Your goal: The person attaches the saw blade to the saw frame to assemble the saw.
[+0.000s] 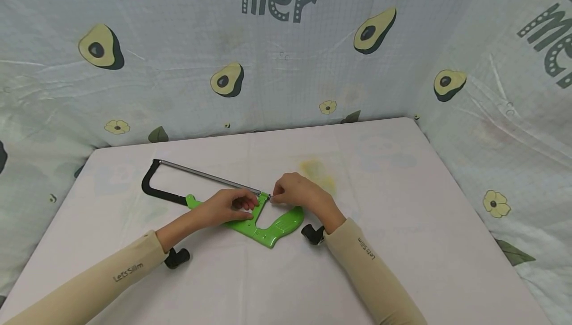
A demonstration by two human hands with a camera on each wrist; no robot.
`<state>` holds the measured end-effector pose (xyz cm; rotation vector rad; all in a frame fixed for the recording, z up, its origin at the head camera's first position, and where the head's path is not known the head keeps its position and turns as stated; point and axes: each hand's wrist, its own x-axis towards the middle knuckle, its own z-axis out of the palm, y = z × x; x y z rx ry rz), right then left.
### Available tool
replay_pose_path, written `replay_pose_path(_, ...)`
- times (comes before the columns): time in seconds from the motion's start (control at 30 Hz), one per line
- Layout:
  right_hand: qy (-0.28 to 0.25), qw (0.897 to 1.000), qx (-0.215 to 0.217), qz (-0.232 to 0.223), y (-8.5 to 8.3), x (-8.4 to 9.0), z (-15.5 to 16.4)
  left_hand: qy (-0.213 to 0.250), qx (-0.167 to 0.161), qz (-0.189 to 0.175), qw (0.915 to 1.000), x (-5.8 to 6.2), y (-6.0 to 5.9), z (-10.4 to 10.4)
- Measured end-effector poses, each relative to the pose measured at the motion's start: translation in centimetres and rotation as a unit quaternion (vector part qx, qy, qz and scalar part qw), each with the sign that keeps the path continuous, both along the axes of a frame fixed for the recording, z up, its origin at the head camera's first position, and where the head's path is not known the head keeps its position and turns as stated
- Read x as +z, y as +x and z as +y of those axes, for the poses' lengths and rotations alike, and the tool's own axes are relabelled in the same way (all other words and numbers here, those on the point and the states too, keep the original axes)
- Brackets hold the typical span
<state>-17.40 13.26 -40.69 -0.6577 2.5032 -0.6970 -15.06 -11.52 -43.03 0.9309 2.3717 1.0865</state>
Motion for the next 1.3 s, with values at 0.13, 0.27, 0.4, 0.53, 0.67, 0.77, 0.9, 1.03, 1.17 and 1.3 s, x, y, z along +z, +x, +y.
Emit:
replay_pose_path(0.13, 0.0, 1.0, -0.002, -0.005, -0.09, -0.12, 0.03, 0.001, 0.001, 0.002, 1.0, -0.01, 0.03, -0.01)
replay_pose_path(0.27, 0.004, 1.0, -0.003, -0.008, -0.11, -0.19, 0.04, 0.001, 0.001, 0.004, 1.0, -0.08, 0.05, -0.02)
replay_pose_path(0.4, 0.005, 1.0, -0.002, -0.007, -0.11, -0.26, 0.03, -0.001, 0.002, 0.004, 1.0, -0.14, 0.06, -0.02)
replay_pose_path(0.53, -0.002, 1.0, -0.001, -0.009, -0.14, -0.25, 0.01, -0.002, 0.003, -0.001, 1.0, -0.09, 0.08, 0.0)
replay_pose_path(0.67, -0.01, 1.0, -0.004, -0.014, -0.14, -0.06, -0.04, 0.0, 0.001, -0.002, 1.0, 0.0, 0.1, 0.03)
replay_pose_path(0.77, -0.015, 1.0, -0.007, -0.018, -0.11, 0.04, -0.09, 0.0, 0.002, -0.003, 1.0, 0.07, 0.11, 0.01)
replay_pose_path(0.9, -0.017, 1.0, -0.012, -0.018, -0.16, -0.03, -0.09, -0.004, 0.004, -0.006, 1.0, 0.13, 0.11, -0.03)
replay_pose_path(1.03, -0.015, 1.0, -0.014, -0.01, -0.26, -0.13, -0.05, -0.005, 0.001, -0.005, 1.0, 0.11, 0.05, -0.03)
replay_pose_path(1.17, -0.015, 1.0, -0.006, 0.006, -0.27, -0.15, -0.06, -0.005, 0.0, -0.003, 1.0, 0.22, 0.11, -0.04)
replay_pose_path(1.3, -0.011, 1.0, -0.008, 0.019, -0.24, -0.15, -0.1, -0.006, 0.001, 0.0, 1.0, 0.21, 0.12, -0.07)
